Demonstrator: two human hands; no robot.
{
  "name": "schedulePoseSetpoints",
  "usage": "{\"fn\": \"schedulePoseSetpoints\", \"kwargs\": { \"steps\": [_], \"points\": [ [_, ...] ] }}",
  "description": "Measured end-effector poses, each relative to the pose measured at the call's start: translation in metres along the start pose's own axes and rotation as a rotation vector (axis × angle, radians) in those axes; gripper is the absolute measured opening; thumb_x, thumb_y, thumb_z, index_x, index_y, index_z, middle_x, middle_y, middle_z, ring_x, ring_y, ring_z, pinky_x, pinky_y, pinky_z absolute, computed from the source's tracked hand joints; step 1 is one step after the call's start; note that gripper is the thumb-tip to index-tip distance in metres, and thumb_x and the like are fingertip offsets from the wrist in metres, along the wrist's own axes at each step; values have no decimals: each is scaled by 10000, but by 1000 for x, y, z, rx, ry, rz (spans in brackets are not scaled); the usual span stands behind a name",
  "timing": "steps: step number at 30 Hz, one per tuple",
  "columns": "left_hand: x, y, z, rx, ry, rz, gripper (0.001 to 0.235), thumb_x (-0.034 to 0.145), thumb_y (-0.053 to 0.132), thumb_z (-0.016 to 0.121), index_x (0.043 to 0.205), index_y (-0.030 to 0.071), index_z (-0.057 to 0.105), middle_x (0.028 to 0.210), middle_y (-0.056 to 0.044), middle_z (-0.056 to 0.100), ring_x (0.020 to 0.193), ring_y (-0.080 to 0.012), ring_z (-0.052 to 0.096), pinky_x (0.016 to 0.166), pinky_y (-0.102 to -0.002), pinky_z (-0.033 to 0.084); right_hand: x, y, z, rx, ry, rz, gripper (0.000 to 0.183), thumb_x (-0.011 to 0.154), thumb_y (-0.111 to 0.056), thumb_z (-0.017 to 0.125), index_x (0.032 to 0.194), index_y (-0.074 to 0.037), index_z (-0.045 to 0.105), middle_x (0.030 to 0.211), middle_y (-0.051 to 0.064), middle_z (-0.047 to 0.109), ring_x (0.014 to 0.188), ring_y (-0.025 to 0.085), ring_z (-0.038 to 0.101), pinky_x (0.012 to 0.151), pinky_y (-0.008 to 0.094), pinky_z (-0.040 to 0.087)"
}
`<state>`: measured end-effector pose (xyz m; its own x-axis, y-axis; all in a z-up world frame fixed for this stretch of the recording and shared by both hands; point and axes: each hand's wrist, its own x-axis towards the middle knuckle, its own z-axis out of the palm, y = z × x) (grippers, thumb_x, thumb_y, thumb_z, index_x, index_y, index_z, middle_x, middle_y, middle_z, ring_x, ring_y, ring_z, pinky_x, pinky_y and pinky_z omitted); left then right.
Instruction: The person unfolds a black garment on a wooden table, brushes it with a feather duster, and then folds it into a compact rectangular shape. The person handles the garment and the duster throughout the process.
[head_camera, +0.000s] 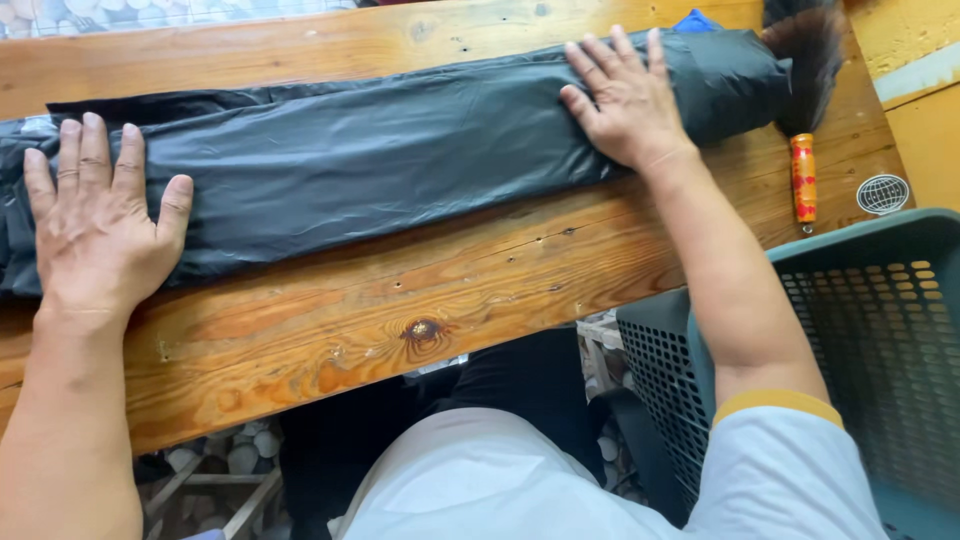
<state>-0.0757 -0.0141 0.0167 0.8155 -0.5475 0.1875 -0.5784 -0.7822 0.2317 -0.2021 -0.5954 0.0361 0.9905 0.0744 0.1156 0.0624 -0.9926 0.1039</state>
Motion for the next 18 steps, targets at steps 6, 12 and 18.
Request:
{"fn": "schedulePoseSetpoints", "kwargs": {
  "steps": [6, 12, 18],
  "points": [
    [4, 4, -2, 2, -39, -44, 923, 1156, 643, 256, 1669, -107, 412, 1736, -366, 274, 1615, -435, 159, 1266, -542, -43, -26, 88, 15, -31, 88, 92, 636, 1217, -554, 332, 1603, -109, 572, 1577, 180, 561, 1470, 491, 400, 1138, 735, -38],
    [2, 9, -5, 18, 8, 24, 842, 1185, 514, 337, 1658, -173, 456, 1700, -439, 330, 1578, -517, 226, 1241, -598, 31, -31, 88, 30, 198, 171, 181, 525, 1163, -457, 431, 1543, -122, 566, 1530, 159, 493, 1428, 440, 352, 1114, 740, 72],
    [8, 12, -12, -29, -20, -40, 847, 1149, 531, 330, 1651, -147, 407, 1707, -383, 285, 1583, -466, 186, 1245, -555, -9, -29, 91, 30, 263, 165, 198, 493, 1141, -429, 479, 1539, -149, 562, 1544, 133, 472, 1427, 417, 360, 1122, 688, 155]
  ]
}}
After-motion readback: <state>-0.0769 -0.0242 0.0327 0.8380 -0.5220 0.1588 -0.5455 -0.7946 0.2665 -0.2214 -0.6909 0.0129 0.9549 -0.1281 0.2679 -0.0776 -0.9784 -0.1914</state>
